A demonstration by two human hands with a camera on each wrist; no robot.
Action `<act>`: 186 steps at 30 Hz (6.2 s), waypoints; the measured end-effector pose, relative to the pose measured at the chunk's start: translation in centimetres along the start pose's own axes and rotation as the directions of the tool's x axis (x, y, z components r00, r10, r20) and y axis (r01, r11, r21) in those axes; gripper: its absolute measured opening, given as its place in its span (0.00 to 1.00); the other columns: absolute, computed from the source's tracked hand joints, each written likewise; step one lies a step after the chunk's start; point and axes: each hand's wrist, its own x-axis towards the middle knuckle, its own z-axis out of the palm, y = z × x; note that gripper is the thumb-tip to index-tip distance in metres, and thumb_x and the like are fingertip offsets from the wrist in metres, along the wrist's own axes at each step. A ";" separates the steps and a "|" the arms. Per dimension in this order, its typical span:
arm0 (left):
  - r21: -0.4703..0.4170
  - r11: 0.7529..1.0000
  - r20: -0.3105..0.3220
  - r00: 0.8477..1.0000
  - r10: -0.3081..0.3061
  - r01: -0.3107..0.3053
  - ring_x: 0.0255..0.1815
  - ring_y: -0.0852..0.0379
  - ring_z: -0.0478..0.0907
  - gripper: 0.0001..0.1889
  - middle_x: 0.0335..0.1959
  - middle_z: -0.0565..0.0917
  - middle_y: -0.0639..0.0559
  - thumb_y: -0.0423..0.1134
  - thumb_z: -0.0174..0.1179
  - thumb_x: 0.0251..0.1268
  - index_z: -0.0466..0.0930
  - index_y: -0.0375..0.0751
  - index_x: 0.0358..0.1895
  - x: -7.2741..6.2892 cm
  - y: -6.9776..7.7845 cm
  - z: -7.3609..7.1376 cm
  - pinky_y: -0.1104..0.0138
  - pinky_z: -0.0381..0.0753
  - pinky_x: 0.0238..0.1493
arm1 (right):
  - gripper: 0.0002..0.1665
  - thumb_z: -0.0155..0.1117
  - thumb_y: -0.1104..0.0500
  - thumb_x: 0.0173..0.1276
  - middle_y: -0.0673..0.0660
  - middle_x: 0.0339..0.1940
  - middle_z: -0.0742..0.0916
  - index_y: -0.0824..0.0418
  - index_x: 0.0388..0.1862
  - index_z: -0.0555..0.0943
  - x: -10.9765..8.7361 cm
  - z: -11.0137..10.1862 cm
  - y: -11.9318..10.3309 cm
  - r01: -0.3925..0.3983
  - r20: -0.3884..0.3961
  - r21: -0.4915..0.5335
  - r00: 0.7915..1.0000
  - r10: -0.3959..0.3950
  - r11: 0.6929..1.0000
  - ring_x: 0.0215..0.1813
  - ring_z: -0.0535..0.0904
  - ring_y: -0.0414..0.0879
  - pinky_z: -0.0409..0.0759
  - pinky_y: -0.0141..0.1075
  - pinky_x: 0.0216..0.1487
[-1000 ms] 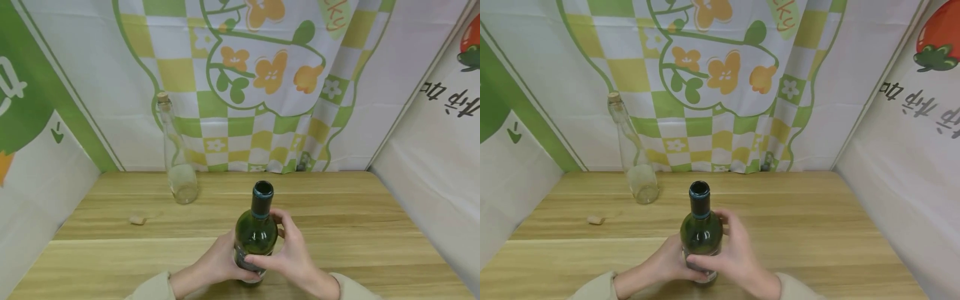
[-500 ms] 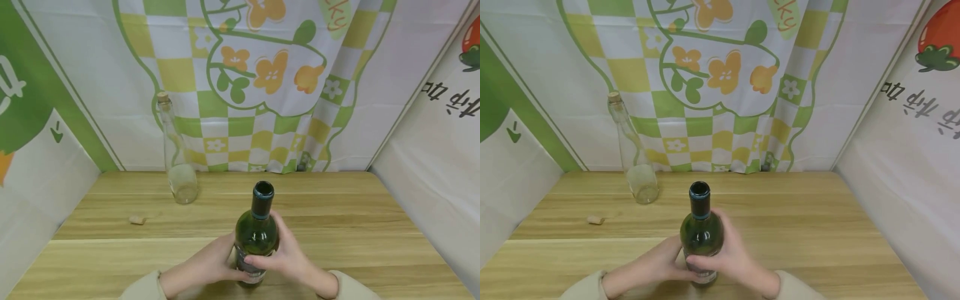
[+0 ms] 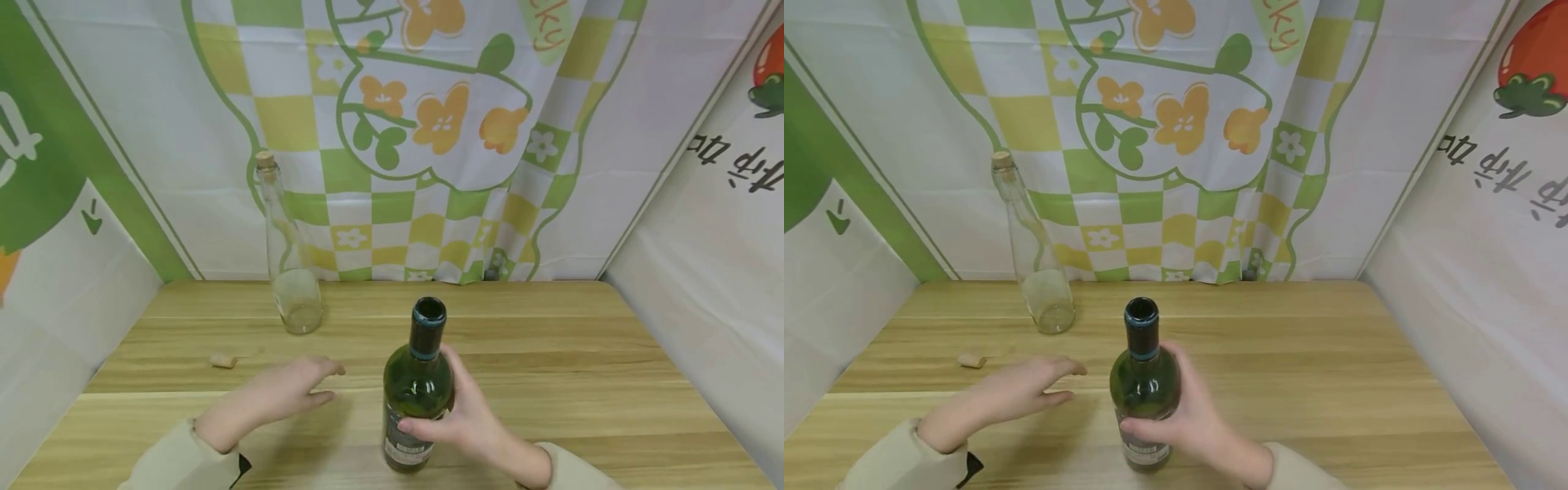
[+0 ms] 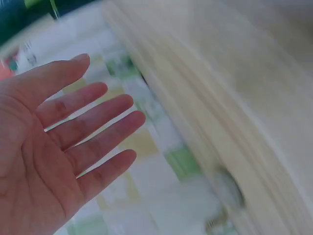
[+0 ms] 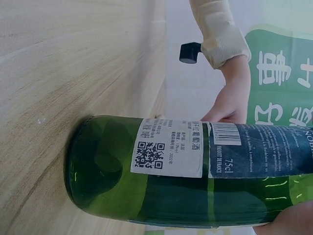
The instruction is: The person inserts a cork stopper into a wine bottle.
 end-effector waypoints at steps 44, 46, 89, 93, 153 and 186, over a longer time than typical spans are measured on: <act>-0.111 0.679 -0.088 0.674 -0.734 0.725 0.28 0.46 0.73 0.16 0.32 0.77 0.35 0.40 0.51 0.61 0.73 0.24 0.36 -6.3 -13.2 -2.4 0.58 0.72 0.24 | 0.47 0.73 0.67 0.46 0.62 0.50 0.78 0.58 0.63 0.59 0.0 -0.1 0.0 -0.014 0.002 -0.013 1.000 0.014 1.000 0.48 0.79 0.49 0.78 0.42 0.48; -0.123 0.662 -0.087 0.657 -0.749 0.739 0.26 0.49 0.71 0.15 0.28 0.77 0.38 0.40 0.51 0.61 0.73 0.26 0.33 -6.4 -13.2 -2.2 0.60 0.71 0.23 | 0.47 0.73 0.67 0.46 0.62 0.50 0.79 0.58 0.63 0.59 0.0 -0.1 0.0 -0.018 0.001 -0.015 1.000 0.018 1.000 0.48 0.79 0.48 0.78 0.42 0.48; -0.220 0.717 -0.121 0.711 -0.693 0.661 0.20 0.55 0.71 0.04 0.17 0.76 0.49 0.29 0.54 0.53 0.74 0.29 0.27 -4.1 -12.3 -0.2 0.65 0.70 0.23 | 0.46 0.73 0.66 0.46 0.60 0.49 0.79 0.57 0.63 0.59 0.0 -0.2 -0.1 -0.024 -0.006 -0.047 1.000 0.024 0.999 0.47 0.79 0.48 0.78 0.41 0.48; -0.214 0.747 -0.151 0.734 -0.662 0.630 0.19 0.56 0.71 0.04 0.16 0.75 0.50 0.28 0.55 0.51 0.75 0.28 0.27 -4.0 -11.8 0.0 0.64 0.71 0.22 | 0.46 0.73 0.66 0.46 0.61 0.49 0.79 0.58 0.63 0.60 0.0 -0.2 -0.1 -0.022 -0.005 -0.041 1.000 0.022 0.999 0.47 0.79 0.48 0.78 0.41 0.48; -0.027 0.999 -0.583 0.811 -0.050 0.042 0.29 0.67 0.78 0.15 0.32 0.80 0.60 0.24 0.68 0.42 0.81 0.45 0.35 -0.4 7.2 -4.8 0.75 0.78 0.30 | 0.46 0.73 0.66 0.45 0.60 0.49 0.79 0.58 0.62 0.60 0.1 -0.1 -0.1 0.000 -0.010 -0.059 1.000 -0.001 0.998 0.47 0.79 0.48 0.77 0.42 0.48; -0.278 0.884 -0.783 0.621 0.019 -0.377 0.38 0.60 0.79 0.13 0.36 0.82 0.47 0.23 0.67 0.45 0.80 0.30 0.38 2.2 13.8 -11.2 0.74 0.79 0.39 | 0.46 0.73 0.68 0.45 0.62 0.49 0.79 0.59 0.62 0.60 0.1 -0.1 0.1 0.031 -0.002 -0.027 1.000 -0.031 0.999 0.47 0.79 0.48 0.78 0.42 0.47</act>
